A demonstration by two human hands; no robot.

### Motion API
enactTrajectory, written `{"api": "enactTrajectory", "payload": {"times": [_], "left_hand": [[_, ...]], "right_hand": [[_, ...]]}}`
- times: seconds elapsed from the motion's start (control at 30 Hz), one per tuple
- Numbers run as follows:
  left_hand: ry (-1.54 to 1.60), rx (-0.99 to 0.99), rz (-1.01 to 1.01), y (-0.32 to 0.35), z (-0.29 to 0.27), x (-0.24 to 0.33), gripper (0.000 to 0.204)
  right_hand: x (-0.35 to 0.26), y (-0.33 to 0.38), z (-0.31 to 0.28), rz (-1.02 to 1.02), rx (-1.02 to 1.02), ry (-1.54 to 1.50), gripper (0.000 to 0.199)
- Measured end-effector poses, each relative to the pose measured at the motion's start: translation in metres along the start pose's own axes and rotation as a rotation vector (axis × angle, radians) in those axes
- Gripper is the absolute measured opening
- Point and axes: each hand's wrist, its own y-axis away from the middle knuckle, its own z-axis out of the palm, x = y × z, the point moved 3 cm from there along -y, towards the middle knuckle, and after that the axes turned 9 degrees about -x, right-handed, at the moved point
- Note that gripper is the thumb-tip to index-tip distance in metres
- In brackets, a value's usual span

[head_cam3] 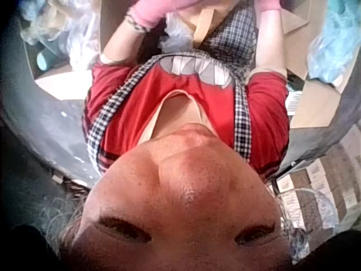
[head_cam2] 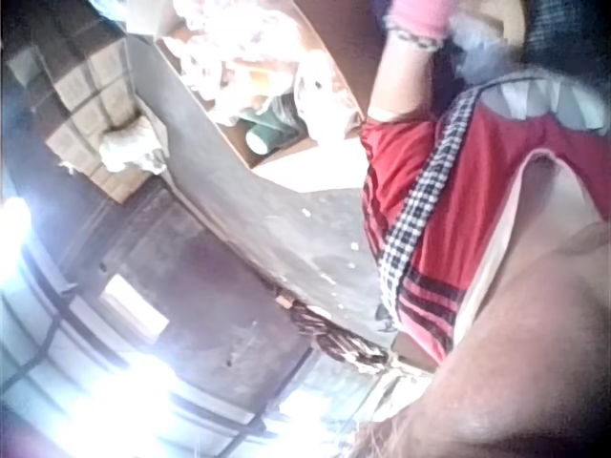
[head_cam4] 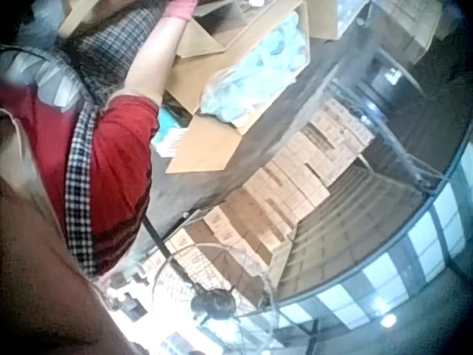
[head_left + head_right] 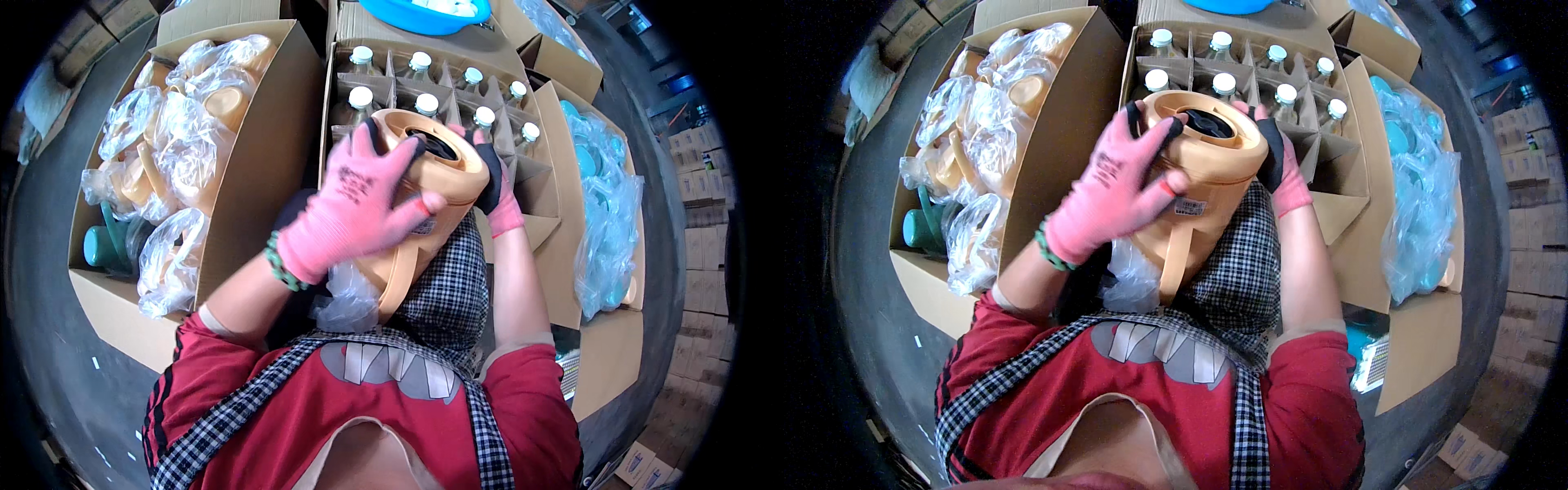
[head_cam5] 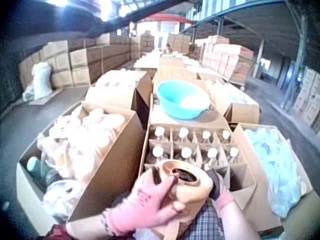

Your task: The person sits on the floor in a warehouse and assembles electric kettles. They remove kettles from plastic bags, insert stainless steel inner pots, and secure the lids. The person handles both beige and teal kettles, placing the assembled units back into boxes.

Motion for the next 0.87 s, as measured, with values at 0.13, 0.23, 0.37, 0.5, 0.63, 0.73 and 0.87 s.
{"api": "enactTrajectory", "payload": {"times": [0.13,0.23,0.37,0.5,0.63,0.73,0.87], "left_hand": [[0.577,0.038,-0.291,-0.033,-0.007,-0.073,0.049],[0.631,-0.023,-0.182,-0.026,0.024,-0.052,0.048],[0.130,0.023,-0.037,-0.001,0.017,-0.004,0.047],[1.274,-0.367,-0.306,-0.023,0.047,-0.090,0.045],[0.580,-0.251,-0.367,-0.032,0.044,-0.102,0.039],[0.157,0.090,-0.093,-0.014,0.044,-0.045,0.039],[1.773,-0.494,-0.380,-0.027,0.086,-0.128,0.054]], "right_hand": [[-0.009,-0.003,-0.007,-0.188,0.246,0.146,0.061],[-0.008,-0.014,0.003,-0.005,0.012,0.145,0.056],[0.004,-0.014,0.003,0.042,0.033,-0.009,0.041],[0.009,0.024,0.027,-0.195,0.239,0.488,0.055],[0.001,0.028,0.017,-0.261,0.386,0.461,0.062],[0.004,0.002,-0.015,-0.191,0.254,-0.008,0.062],[0.013,0.042,0.034,-0.219,0.349,1.075,0.055]]}}
